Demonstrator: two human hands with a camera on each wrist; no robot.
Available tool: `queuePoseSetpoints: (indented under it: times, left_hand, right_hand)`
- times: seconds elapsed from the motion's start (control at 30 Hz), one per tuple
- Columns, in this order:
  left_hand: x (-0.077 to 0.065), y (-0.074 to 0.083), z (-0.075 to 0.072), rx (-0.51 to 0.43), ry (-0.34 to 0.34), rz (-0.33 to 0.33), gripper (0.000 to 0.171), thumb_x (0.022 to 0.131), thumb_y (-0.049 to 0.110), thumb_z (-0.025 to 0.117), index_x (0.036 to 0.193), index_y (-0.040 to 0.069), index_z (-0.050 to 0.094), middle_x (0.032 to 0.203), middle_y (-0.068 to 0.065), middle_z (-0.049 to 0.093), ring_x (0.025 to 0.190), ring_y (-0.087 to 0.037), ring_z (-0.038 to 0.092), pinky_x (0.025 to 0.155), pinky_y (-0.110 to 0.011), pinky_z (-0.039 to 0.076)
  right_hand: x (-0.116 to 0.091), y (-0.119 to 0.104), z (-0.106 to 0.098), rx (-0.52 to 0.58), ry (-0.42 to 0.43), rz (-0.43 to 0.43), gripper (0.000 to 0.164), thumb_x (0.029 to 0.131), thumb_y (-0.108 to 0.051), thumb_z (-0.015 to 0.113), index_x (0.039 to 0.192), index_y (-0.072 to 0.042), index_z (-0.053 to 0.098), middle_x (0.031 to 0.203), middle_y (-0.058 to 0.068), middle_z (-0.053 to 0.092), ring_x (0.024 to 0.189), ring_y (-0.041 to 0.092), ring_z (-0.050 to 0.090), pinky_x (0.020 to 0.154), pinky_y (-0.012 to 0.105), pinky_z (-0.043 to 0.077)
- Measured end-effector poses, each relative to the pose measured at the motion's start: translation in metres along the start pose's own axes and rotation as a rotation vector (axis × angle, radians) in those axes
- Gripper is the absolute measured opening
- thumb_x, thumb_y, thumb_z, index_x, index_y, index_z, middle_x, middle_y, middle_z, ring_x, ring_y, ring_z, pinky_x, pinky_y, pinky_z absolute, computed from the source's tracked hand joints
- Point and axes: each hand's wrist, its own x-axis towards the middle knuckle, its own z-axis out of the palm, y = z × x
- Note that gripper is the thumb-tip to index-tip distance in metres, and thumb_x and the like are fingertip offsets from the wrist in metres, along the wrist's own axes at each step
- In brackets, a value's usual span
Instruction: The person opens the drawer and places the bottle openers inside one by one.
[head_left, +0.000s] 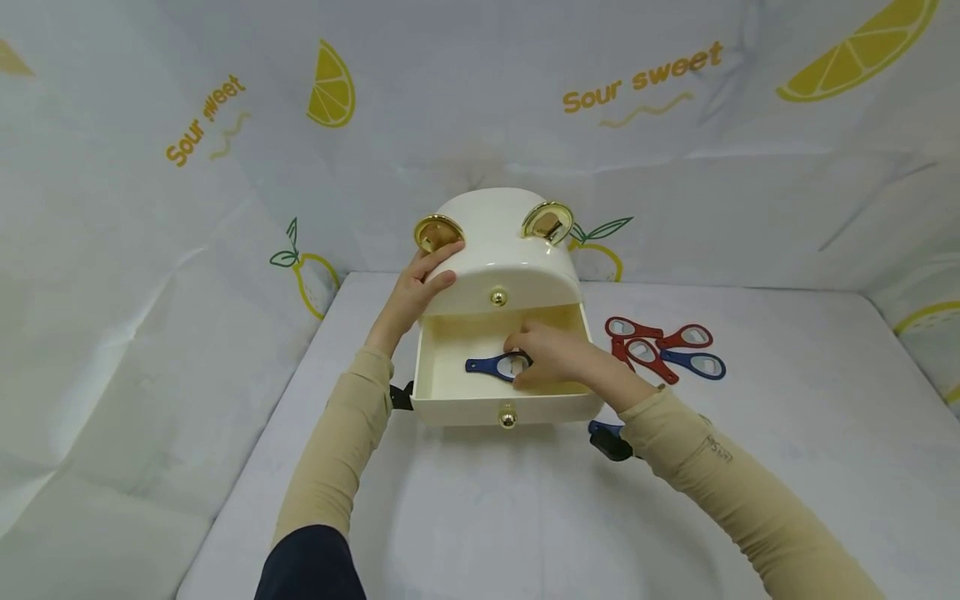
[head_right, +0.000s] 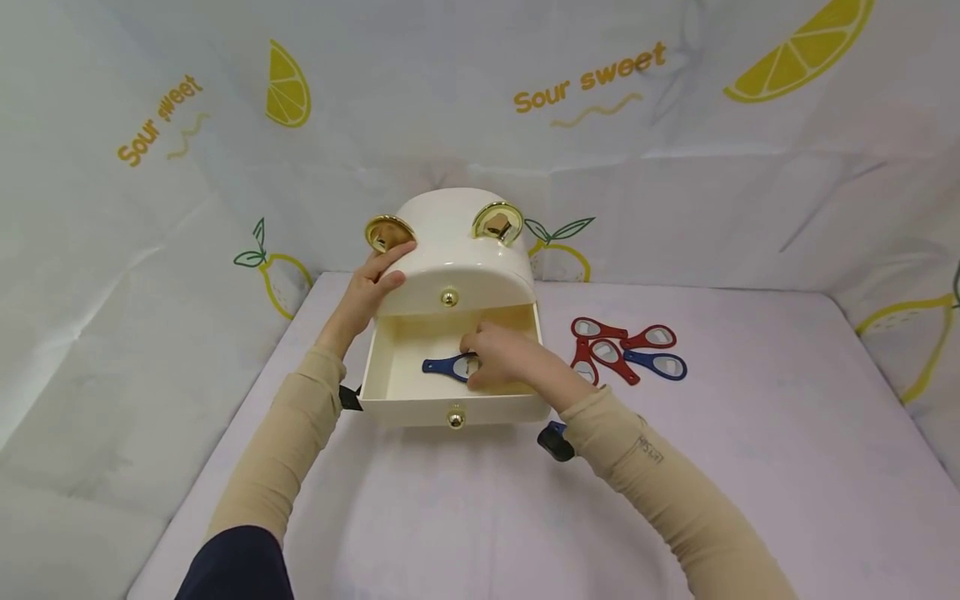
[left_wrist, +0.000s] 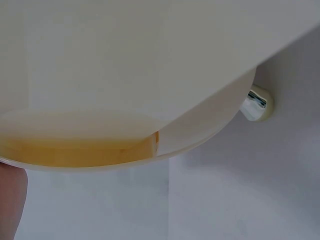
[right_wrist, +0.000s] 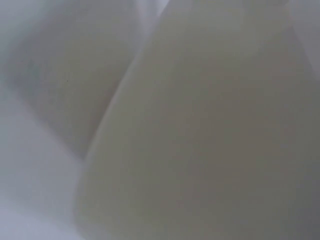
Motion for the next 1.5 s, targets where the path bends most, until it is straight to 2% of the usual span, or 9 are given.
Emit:
queuePoseSetpoints:
  times: [0.17,0.37,0.63,0.73,0.9,1.1,1.23,1.5]
  left_hand:
    - [-0.007,0.02,0.001,0.005,-0.013,-0.012,0.05,0.092,0.032,0.058,0.138,0.018,0.046,0.15,-0.003,0.025,0.124,-0.022,0.037,0.1,-0.042,0.038]
    - [0.002,-0.003,-0.001,0.006,-0.004,-0.018,0.05,0.09,0.036,0.06,0.137,0.025,0.048,0.15,0.002,0.025,0.125,-0.021,0.037,0.099,-0.043,0.038]
    - [0.002,-0.007,0.0,0.016,0.011,-0.002,0.061,0.081,0.057,0.06,0.135,0.031,0.049,0.148,0.006,0.027,0.121,-0.02,0.04,0.096,-0.04,0.04]
    - [0.003,-0.007,0.0,0.014,0.009,-0.001,0.064,0.079,0.06,0.06,0.135,0.03,0.049,0.148,0.005,0.027,0.121,-0.02,0.039,0.096,-0.04,0.04]
    - [0.002,-0.005,-0.001,0.006,-0.002,-0.014,0.061,0.082,0.053,0.06,0.137,0.027,0.048,0.149,0.004,0.026,0.123,-0.02,0.037,0.097,-0.04,0.038]
    - [0.0,0.001,-0.001,0.003,-0.01,-0.018,0.059,0.086,0.045,0.06,0.138,0.02,0.047,0.149,-0.004,0.025,0.12,-0.022,0.038,0.096,-0.039,0.039]
    - [0.001,-0.002,-0.001,0.009,-0.002,-0.02,0.054,0.088,0.042,0.06,0.138,0.023,0.047,0.149,-0.001,0.026,0.121,-0.021,0.038,0.095,-0.038,0.039]
    - [0.003,-0.008,-0.001,0.023,0.012,0.011,0.066,0.078,0.061,0.059,0.135,0.03,0.05,0.148,0.006,0.027,0.123,-0.021,0.038,0.099,-0.043,0.038]
  right_hand:
    - [0.0,-0.001,0.001,-0.028,-0.013,0.006,0.047,0.077,-0.027,0.076,0.118,-0.01,0.061,0.106,0.008,0.055,0.091,0.019,0.05,0.082,0.035,0.045]
    - [0.001,-0.001,0.003,-0.041,-0.014,0.012,0.047,0.077,-0.026,0.076,0.115,-0.005,0.061,0.105,0.01,0.054,0.09,0.02,0.051,0.084,0.036,0.045]
    - [0.002,0.0,0.004,-0.004,-0.016,0.034,0.044,0.077,-0.024,0.076,0.115,-0.006,0.062,0.106,0.008,0.054,0.091,0.02,0.051,0.085,0.036,0.046]
    - [0.0,0.0,0.003,0.038,-0.001,-0.003,0.042,0.078,-0.023,0.075,0.114,-0.005,0.062,0.104,0.008,0.056,0.09,0.02,0.051,0.084,0.035,0.046]
    - [-0.002,0.002,-0.001,0.141,0.01,-0.08,0.038,0.079,-0.022,0.074,0.112,-0.006,0.062,0.103,0.007,0.06,0.089,0.02,0.054,0.083,0.033,0.048]
    - [-0.006,0.001,-0.004,0.257,0.006,-0.141,0.04,0.081,-0.022,0.072,0.116,-0.005,0.061,0.105,0.008,0.063,0.088,0.017,0.057,0.079,0.029,0.05]
    - [-0.011,0.0,-0.008,0.329,0.021,-0.181,0.041,0.083,-0.021,0.07,0.119,-0.004,0.059,0.107,0.011,0.063,0.087,0.015,0.059,0.078,0.028,0.05]
    - [-0.027,0.003,-0.02,0.444,0.098,-0.224,0.04,0.084,-0.02,0.069,0.121,-0.007,0.058,0.107,0.012,0.061,0.089,0.016,0.058,0.078,0.029,0.05]
